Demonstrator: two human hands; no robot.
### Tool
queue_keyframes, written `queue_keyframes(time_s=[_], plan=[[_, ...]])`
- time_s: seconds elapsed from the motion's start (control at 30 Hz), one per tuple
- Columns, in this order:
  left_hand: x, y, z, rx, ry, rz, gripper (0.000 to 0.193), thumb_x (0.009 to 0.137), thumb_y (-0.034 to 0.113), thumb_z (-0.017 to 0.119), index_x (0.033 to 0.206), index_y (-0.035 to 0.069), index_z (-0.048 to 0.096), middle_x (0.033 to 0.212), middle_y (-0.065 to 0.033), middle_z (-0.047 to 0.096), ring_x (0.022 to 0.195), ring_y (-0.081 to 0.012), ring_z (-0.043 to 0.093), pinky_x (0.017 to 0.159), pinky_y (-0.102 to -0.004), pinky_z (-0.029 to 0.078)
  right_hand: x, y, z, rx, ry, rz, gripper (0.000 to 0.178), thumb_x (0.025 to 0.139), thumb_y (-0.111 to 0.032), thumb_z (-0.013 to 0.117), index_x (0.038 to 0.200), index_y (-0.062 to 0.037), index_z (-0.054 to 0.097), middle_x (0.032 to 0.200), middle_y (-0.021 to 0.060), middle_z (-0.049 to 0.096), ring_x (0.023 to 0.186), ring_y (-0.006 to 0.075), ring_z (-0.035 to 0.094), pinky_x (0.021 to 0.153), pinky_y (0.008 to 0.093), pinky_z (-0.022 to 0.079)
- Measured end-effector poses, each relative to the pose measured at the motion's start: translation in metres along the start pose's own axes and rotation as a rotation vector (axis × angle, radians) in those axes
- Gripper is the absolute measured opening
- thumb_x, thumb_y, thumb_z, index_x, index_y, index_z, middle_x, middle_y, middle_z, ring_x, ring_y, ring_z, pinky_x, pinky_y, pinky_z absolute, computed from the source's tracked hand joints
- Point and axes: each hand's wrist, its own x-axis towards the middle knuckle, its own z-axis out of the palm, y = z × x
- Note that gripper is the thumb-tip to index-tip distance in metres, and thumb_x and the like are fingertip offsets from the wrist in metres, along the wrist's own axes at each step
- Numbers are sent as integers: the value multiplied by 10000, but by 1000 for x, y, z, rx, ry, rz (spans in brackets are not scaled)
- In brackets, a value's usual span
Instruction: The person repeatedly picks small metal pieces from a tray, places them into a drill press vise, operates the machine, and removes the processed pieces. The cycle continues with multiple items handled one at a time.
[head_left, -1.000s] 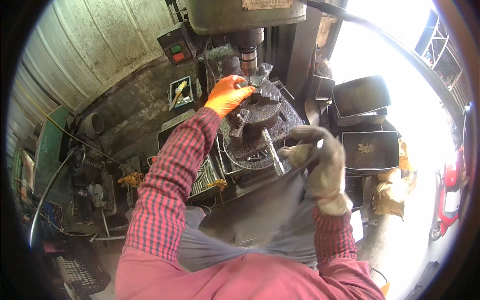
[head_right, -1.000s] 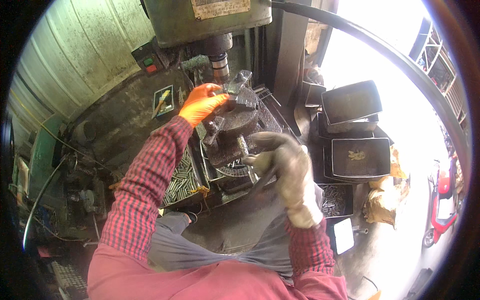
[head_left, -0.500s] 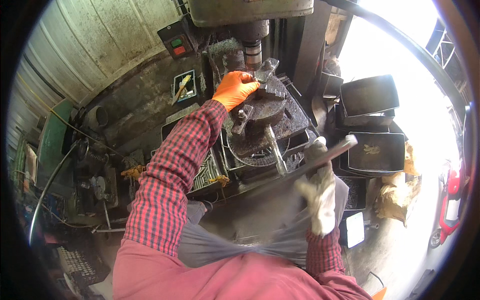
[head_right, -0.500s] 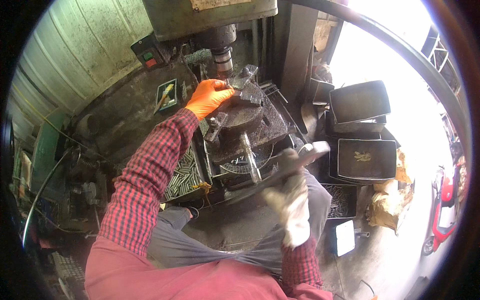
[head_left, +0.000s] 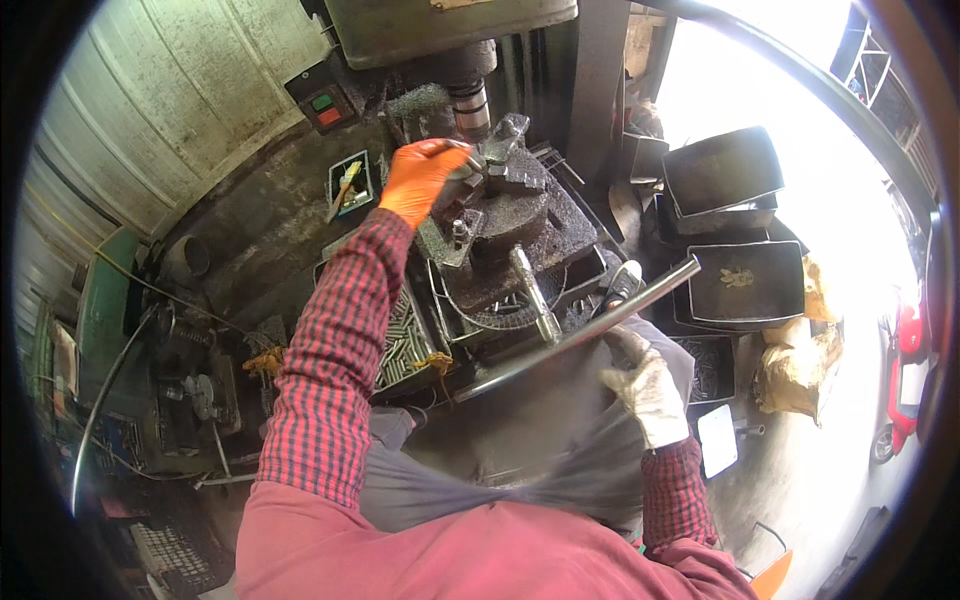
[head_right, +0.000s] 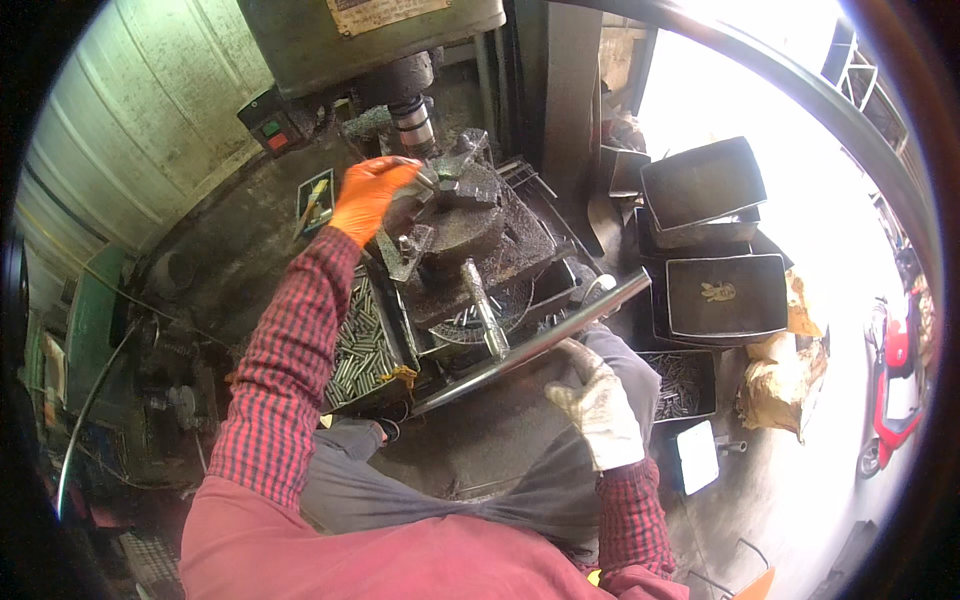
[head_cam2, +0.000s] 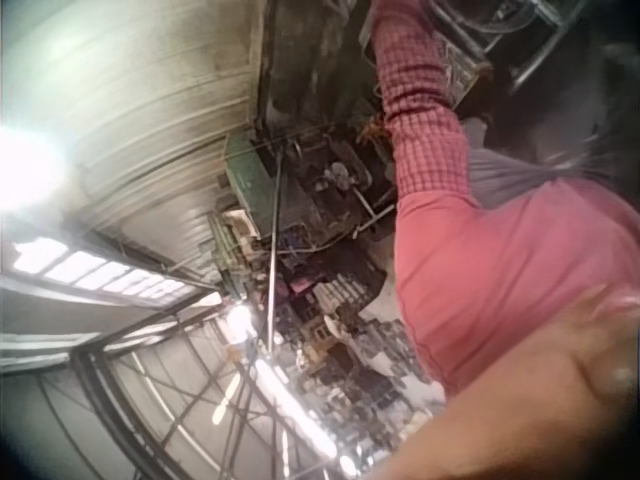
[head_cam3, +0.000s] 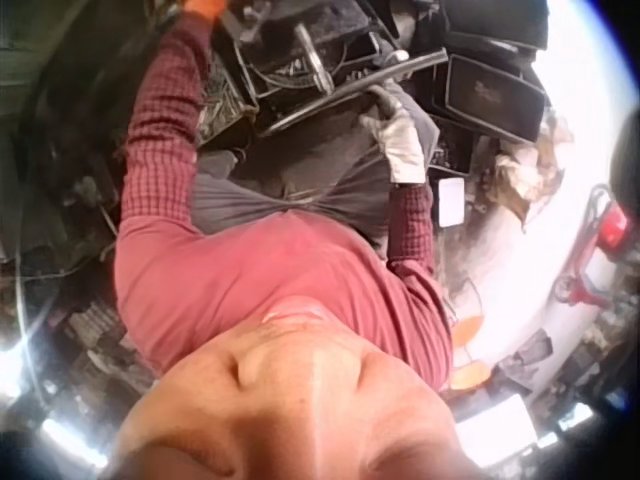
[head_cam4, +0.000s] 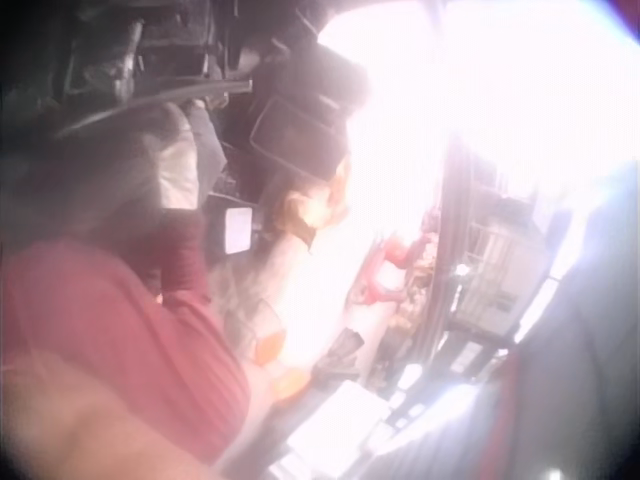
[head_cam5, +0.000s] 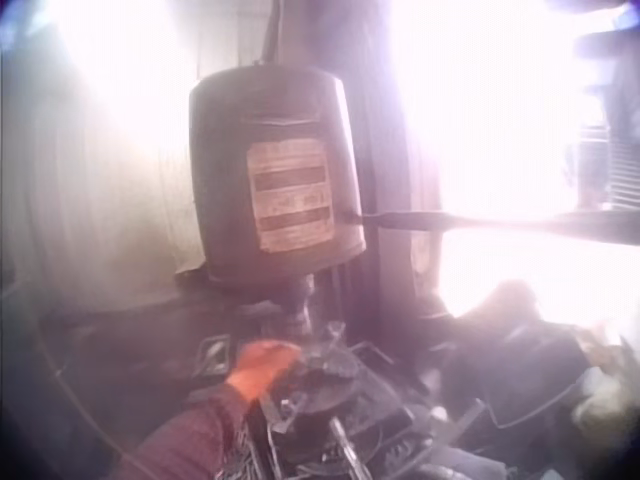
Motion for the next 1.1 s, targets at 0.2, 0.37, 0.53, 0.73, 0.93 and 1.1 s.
queue_keyframes(time_s=[0.2, 0.37, 0.53, 0.73, 0.93, 1.1], plan=[[-32, 1, -60, -80, 211, -151, 140, 1007, 114, 761, 1124, 41, 736, 971, -47, 762, 900, -109, 692, 751, -237, 492, -18, -35, 21, 145, 20, 134, 593, 881, -15, 789, 1454, 28, 637, 1380, 112, 713, 1302, 194, 647, 1118, 339, 510], [-30, -11, -76, -422, 261, -172, 86, 1013, 83, 737, 1086, 79, 691, 1098, -85, 775, 998, -191, 720, 831, -323, 534, -21, -47, 29, 217, -63, 199, 552, 911, 53, 796, 1438, 33, 635, 1331, 106, 721, 1242, 180, 676, 1020, 317, 581], [-25, -15, -62, -489, 273, -75, 173, 1053, 90, 681, 1224, 88, 704, 1166, -98, 771, 1037, -224, 719, 895, -383, 554, -30, -59, 22, 65, -59, 82, 547, 915, 59, 789, 1440, 19, 640, 1329, 104, 722, 1218, 177, 684, 1013, 308, 580], [-23, -4, -15, -154, 123, -88, 218, 1081, 157, 676, 1276, 79, 738, 1154, -63, 798, 1050, -147, 699, 928, -293, 493, -40, -62, 21, 128, -71, 110, 545, 922, 65, 772, 1448, 16, 637, 1340, 107, 718, 1209, 171, 680, 1015, 308, 579], [-10, 7, 12, -196, 115, -70, 70, 985, 102, 809, 1018, 50, 775, 922, 22, 721, 845, -90, 620, 846, -274, 479, -41, -66, 21, 86, -62, 105, 531, 909, 42, 789, 1423, 14, 660, 1354, 106, 711, 1239, 178, 663, 1051, 325, 560], [-4, -2, 2, -39, -15, -4, 100, 1031, 108, 757, 1084, 30, 791, 984, 19, 750, 881, -93, 661, 827, -261, 516, -41, -65, 17, 91, -63, 126, 506, 892, 22, 805, 1386, 8, 693, 1357, 105, 709, 1271, 188, 648, 1104, 347, 528]])
